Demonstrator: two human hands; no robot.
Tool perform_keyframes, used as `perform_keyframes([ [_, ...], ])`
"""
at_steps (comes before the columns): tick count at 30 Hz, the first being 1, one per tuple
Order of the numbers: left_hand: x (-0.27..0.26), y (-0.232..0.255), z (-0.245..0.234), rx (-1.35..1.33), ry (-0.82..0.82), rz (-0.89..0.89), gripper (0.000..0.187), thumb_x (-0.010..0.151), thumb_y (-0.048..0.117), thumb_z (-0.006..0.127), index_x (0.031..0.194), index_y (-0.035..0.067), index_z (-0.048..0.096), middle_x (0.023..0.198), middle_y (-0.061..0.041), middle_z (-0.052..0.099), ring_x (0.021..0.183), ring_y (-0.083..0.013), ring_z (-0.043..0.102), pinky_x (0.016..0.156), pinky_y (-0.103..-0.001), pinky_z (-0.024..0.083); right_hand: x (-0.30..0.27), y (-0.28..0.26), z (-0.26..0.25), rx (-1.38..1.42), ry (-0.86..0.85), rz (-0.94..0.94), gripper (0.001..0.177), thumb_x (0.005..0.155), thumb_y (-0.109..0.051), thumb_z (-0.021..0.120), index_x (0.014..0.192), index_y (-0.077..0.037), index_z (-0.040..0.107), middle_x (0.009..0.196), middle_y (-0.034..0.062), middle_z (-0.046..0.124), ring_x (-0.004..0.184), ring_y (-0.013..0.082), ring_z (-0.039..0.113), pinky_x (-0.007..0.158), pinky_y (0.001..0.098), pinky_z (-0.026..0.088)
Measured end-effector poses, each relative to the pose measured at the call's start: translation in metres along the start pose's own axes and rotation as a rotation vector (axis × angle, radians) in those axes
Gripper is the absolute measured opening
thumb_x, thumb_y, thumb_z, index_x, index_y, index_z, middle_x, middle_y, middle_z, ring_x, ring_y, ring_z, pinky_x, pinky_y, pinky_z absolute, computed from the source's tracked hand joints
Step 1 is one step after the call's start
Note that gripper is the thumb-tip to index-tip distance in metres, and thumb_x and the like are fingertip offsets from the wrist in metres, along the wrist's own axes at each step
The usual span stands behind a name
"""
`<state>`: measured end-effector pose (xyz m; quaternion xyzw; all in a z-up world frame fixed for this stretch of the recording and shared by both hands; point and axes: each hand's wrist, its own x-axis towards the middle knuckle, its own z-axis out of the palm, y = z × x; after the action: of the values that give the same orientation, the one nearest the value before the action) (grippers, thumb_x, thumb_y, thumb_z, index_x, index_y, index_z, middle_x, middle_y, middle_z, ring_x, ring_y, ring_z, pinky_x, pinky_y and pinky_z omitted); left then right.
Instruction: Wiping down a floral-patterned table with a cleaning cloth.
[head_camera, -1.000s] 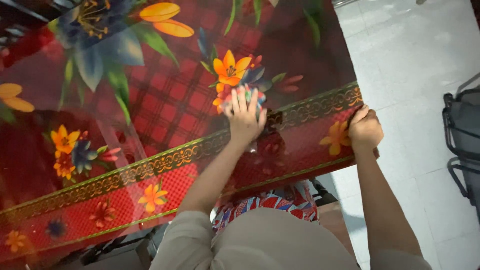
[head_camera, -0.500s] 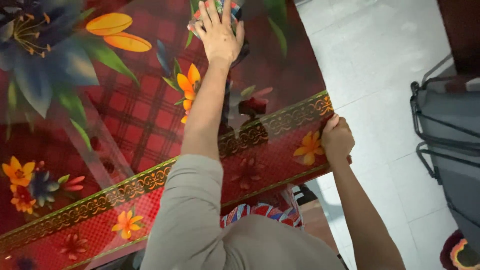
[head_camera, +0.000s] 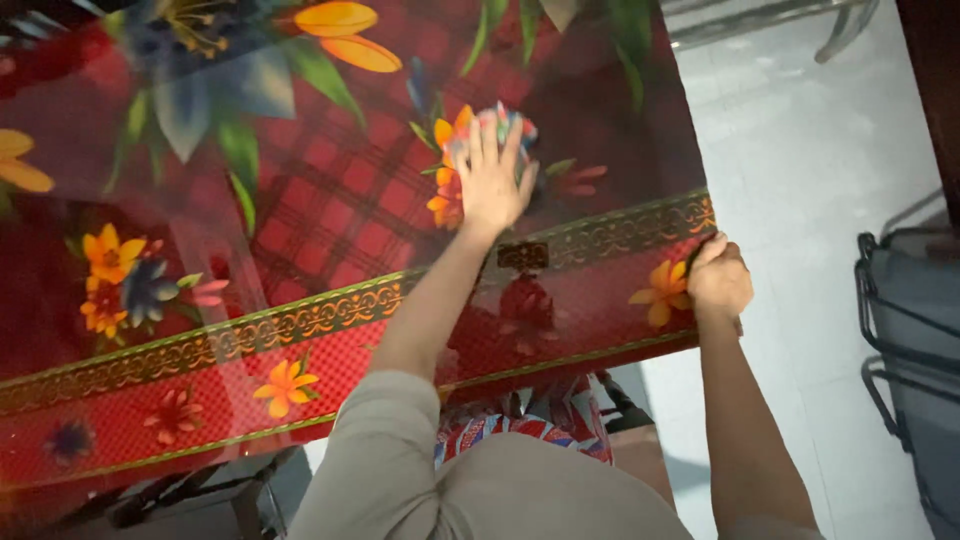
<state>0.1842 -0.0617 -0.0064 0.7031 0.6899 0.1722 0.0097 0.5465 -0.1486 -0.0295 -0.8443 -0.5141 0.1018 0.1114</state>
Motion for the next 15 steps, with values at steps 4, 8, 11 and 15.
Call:
perform_keyframes([
  [4,-0.079,-0.009,-0.027,-0.035,0.102,0.053,0.076,0.094,0.047,0.069,0.159,0.018,0.041,0.165,-0.022,0.030,0.155,-0.0396,0.024,0.117,-0.059,0.026,0.000,0.000,0.002,-0.019,-0.049,0.034,0.057,0.113,-0.047,0.035,0.107,-0.003,0.071,0.096,0.0292,0.072,0.088,0.0521,0.067,0.081,0.0605,0.051],
  [8,-0.130,-0.009,-0.052,-0.007,-0.014,0.044,0.072,0.091,0.047,0.069,0.153,0.015,0.050,0.160,-0.025,0.038,0.150,-0.0404,0.030,0.113,-0.055,0.027,-0.002,0.000,-0.001,-0.001,-0.046,0.028,0.058,0.114,-0.046,0.034,0.106,-0.001,0.070,0.095,0.0298,0.072,0.088,0.0526,0.067,0.082,0.0597,0.051],
  [11,-0.127,-0.008,-0.059,-0.020,-0.045,0.023,0.071,0.092,0.047,0.069,0.153,0.016,0.051,0.159,-0.023,0.040,0.149,-0.0403,0.033,0.115,-0.054,0.025,-0.005,0.005,0.004,-0.007,-0.013,0.000,0.057,0.115,-0.046,0.036,0.103,-0.001,0.070,0.095,0.0289,0.072,0.087,0.0522,0.067,0.081,0.0594,0.052],
  [15,-0.087,-0.020,-0.038,-0.029,-0.022,0.019,0.072,0.090,0.046,0.069,0.152,0.016,0.051,0.159,-0.025,0.039,0.148,-0.0417,0.033,0.111,-0.054,0.028,-0.003,0.006,0.004,-0.014,-0.018,-0.013,0.056,0.116,-0.044,0.037,0.101,0.000,0.070,0.092,0.0276,0.072,0.084,0.0514,0.068,0.078,0.0594,0.052],
])
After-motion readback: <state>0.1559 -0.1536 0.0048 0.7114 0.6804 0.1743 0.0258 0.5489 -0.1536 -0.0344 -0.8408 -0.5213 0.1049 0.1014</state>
